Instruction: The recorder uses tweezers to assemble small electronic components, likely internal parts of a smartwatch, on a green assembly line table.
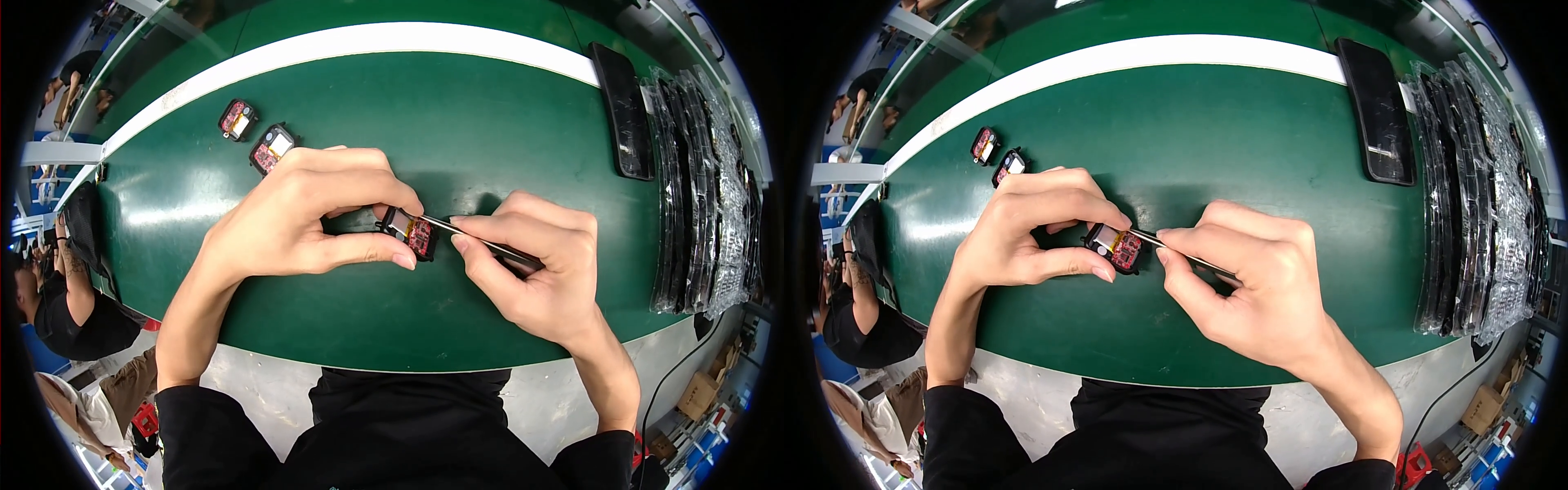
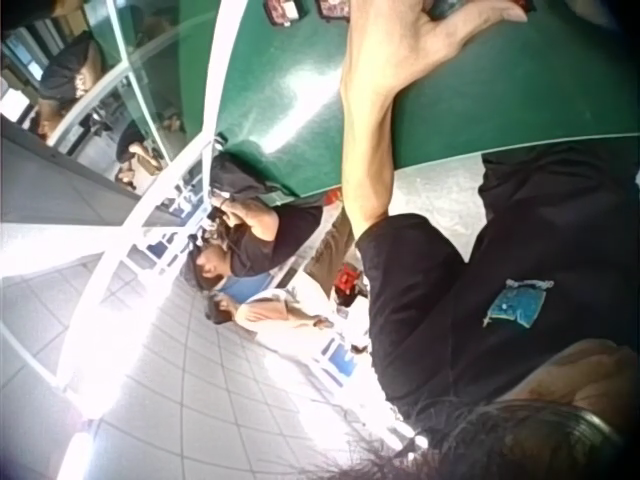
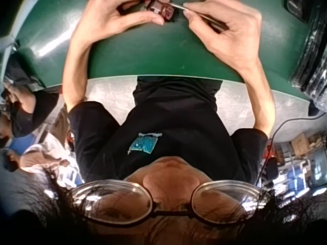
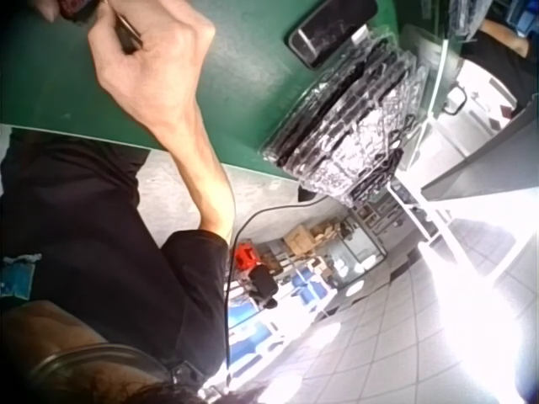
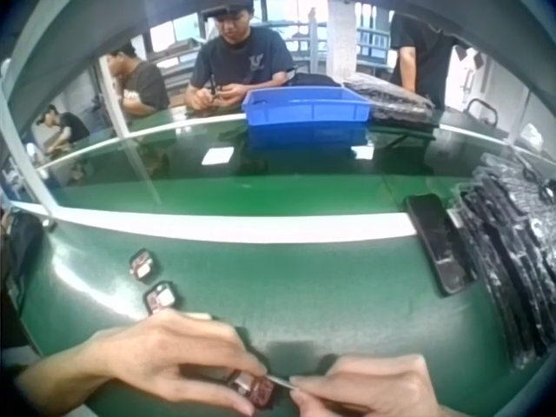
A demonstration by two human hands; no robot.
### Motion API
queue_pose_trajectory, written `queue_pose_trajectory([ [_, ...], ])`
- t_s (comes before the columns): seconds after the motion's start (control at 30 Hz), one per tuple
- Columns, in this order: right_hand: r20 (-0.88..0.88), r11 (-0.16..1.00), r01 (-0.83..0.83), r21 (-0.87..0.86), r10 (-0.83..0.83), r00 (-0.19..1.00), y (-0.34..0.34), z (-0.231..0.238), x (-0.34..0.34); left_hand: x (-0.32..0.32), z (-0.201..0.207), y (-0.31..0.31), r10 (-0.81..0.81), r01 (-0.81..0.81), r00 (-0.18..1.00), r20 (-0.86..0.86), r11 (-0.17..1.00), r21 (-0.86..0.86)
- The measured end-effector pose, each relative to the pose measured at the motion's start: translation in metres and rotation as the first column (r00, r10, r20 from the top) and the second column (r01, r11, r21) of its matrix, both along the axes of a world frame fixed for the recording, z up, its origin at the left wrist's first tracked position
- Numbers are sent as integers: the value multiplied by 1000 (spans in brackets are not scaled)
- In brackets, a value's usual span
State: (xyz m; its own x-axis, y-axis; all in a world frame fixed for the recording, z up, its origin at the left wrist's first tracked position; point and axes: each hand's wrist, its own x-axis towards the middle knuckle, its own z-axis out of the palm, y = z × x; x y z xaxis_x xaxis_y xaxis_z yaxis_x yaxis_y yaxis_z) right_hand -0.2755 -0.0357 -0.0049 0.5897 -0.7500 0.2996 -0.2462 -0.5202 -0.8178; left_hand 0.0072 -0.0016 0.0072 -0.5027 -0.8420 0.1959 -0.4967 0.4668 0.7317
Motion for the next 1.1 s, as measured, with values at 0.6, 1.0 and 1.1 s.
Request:
queue_pose_trajectory([
  [0.6, 7, 998, -8, -58, 8, 1000, -4, 5, -4, -3, 6, 0, 37, -37, 999, -5, 997, 62],
  [1.0, 19, 989, 20, 150, -23, 1000, 2, 12, 3, -9, -7, 5, 16, -16, 1000, 2, 1000, -14],
  [1.1, -63, 998, -46, -44, 43, 997, 6, 9, 11, -6, -6, 8, 45, -45, 999, -2, 997, 64],
])
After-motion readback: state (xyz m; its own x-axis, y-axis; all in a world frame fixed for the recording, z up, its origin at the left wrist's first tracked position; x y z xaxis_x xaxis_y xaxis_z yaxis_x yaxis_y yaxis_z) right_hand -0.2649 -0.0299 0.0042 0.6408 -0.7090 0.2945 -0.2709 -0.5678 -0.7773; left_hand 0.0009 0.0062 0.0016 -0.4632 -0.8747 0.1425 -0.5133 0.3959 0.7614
